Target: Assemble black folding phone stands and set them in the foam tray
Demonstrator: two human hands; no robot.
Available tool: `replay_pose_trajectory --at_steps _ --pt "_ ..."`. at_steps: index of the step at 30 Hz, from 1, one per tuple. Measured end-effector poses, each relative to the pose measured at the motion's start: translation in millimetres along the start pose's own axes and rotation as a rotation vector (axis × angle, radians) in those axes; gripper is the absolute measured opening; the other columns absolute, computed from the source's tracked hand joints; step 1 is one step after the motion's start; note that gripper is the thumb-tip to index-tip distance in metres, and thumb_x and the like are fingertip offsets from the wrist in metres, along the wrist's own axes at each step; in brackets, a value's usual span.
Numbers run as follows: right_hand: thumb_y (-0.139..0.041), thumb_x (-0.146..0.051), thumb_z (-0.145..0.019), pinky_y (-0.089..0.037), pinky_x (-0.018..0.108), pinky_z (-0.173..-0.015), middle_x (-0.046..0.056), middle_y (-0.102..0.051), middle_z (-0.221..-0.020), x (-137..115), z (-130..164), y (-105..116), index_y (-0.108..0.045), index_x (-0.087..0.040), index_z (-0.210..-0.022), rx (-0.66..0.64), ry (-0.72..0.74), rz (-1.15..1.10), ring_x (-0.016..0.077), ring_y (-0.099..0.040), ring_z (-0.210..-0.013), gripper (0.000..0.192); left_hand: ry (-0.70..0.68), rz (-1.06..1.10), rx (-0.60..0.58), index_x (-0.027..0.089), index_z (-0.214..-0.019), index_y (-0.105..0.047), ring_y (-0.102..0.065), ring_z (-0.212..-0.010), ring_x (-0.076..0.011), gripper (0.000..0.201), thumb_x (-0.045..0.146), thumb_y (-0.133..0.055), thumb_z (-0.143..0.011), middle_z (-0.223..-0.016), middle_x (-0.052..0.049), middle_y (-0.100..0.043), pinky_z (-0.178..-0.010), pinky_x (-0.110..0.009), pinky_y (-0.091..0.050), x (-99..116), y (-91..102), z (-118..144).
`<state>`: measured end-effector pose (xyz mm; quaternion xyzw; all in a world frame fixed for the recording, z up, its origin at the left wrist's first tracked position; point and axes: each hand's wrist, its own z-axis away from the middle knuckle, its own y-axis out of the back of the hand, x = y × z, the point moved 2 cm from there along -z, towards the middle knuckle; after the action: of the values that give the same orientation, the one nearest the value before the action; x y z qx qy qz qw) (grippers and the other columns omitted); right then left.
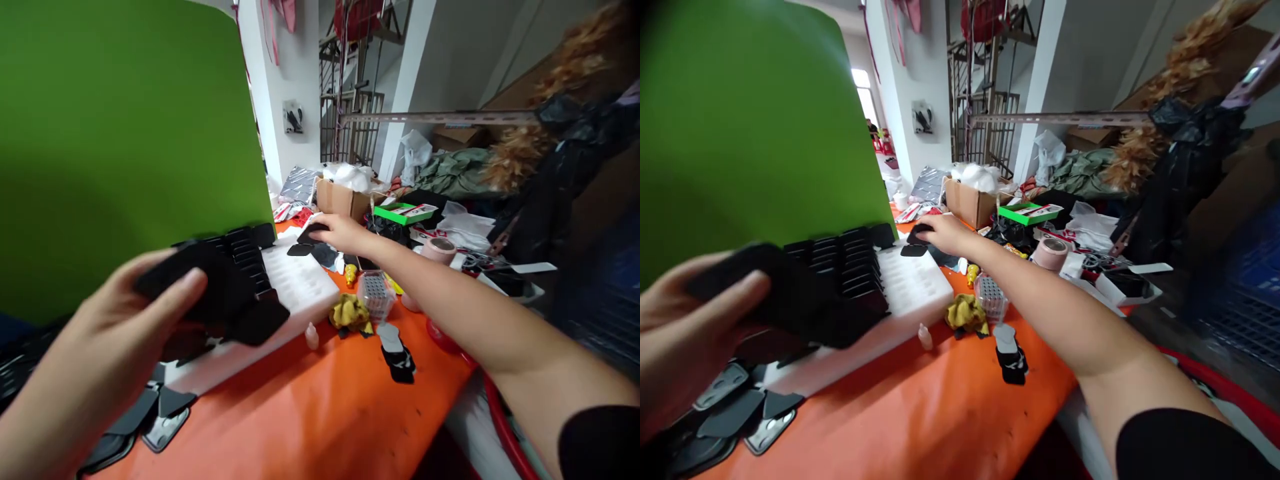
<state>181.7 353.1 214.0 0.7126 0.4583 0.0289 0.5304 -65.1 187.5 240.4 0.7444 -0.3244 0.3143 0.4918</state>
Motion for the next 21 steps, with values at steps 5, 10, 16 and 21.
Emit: replay_pose_trajectory --at_steps 5,10,16,21 --pt "-0.050 -0.020 -0.080 -0.040 0.026 -0.072 0.006 -0.063 -0.095 21.3 -89.9 -59.9 -0.060 -0.016 -0.099 -0.121 0.028 0.003 0.0180 -0.056 -0.085 0.021 -0.098 0.220 0.141 0.020 -0.102 -0.051 -0.062 -0.076 -0.0160 0.034 0.031 -0.063 -0.071 -0.087 -0.001 -0.060 -0.056 -0.026 -0.055 10.2 -14.4 -94.7" --pt "-0.050 -0.014 -0.076 -0.040 0.021 -0.065 0.002 -0.064 -0.085 28.9 -136.0 -88.1 -0.062 -0.015 -0.089 -0.240 0.126 -0.053 0.0153 -0.056 -0.078 0.018 -0.253 0.112 0.105 0.021 -0.098 -0.052 -0.060 -0.071 -0.0142 0.028 0.030 -0.059 -0.072 -0.085 0.000 -0.058 -0.054 -0.024 -0.052 -13.5 -40.9 -156.8" --pt "-0.048 -0.014 -0.074 -0.039 0.019 -0.062 0.001 -0.063 -0.083 30.7 -157.8 -81.5 -0.061 -0.015 -0.089 -0.336 0.221 -0.118 0.0128 -0.054 -0.072 0.019 -0.383 -0.080 0.079 0.022 -0.099 -0.052 -0.054 -0.065 -0.0120 0.027 0.034 -0.055 -0.075 -0.080 0.002 -0.058 -0.057 -0.023 -0.048 -34.8 -52.8 -179.5" --pt "-0.051 -0.018 -0.073 -0.038 0.019 -0.056 0.001 -0.062 -0.074 42.6 -162.8 -91.6 -0.061 -0.014 -0.084 -0.442 0.165 -0.076 0.0126 -0.054 -0.066 0.016 -0.407 -0.064 0.070 0.023 -0.098 -0.050 -0.055 -0.069 -0.0124 0.024 0.032 -0.054 -0.077 -0.082 0.003 -0.058 -0.060 -0.023 -0.046 -44.3 -58.8 -186.6"
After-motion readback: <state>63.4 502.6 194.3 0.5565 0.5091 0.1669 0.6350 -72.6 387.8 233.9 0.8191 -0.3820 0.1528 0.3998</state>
